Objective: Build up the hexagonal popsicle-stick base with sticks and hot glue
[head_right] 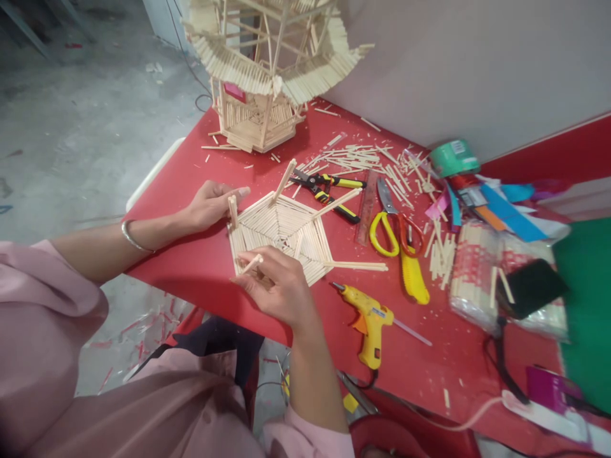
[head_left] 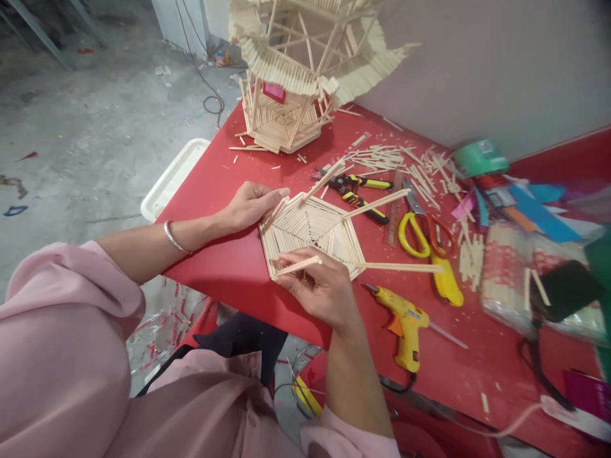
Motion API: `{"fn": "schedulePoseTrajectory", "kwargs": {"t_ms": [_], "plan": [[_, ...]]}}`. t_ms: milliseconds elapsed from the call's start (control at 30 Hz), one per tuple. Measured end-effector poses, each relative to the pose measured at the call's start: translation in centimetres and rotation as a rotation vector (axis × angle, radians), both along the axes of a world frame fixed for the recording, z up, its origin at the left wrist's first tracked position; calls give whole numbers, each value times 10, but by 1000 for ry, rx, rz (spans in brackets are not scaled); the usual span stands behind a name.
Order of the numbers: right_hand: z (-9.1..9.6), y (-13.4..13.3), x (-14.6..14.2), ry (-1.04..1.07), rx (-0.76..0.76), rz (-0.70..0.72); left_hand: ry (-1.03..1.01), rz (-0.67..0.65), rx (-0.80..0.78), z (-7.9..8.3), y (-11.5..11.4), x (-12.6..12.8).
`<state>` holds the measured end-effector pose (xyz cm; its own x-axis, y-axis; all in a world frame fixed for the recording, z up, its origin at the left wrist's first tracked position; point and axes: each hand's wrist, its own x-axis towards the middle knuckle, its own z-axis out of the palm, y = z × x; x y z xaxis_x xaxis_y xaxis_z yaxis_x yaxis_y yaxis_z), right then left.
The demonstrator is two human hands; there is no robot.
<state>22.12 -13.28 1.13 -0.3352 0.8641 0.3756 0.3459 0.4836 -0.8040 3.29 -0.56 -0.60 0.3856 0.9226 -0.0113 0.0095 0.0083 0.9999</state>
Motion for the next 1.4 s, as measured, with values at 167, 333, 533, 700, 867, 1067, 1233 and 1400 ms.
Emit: {"fn": "schedulePoseTrajectory", "kwargs": {"t_ms": [167, 333, 533, 700, 867, 1067, 1233, 1400], "plan": [[3, 0, 4, 67, -15, 41, 1, 18, 1, 0, -1, 0], [3, -2, 7, 166, -52, 62, -3, 70, 33, 5, -2, 1], [3, -4, 4, 180, -93, 35, 2, 77, 44, 8, -4, 1], [3, -6, 4, 219, -92, 18, 3, 96, 49, 9, -5, 1], [4, -7, 6, 206, -35, 19, 15, 91, 35, 8, -5, 1], [4, -10, 5, 198, -37, -19, 12, 88, 36, 8, -4, 0], [4, -10, 5, 194, -41, -16, 10, 81, 41, 6, -4, 0], [4, -10, 5, 187, -49, -18, 12, 84, 50, 5, -3, 0]]}}
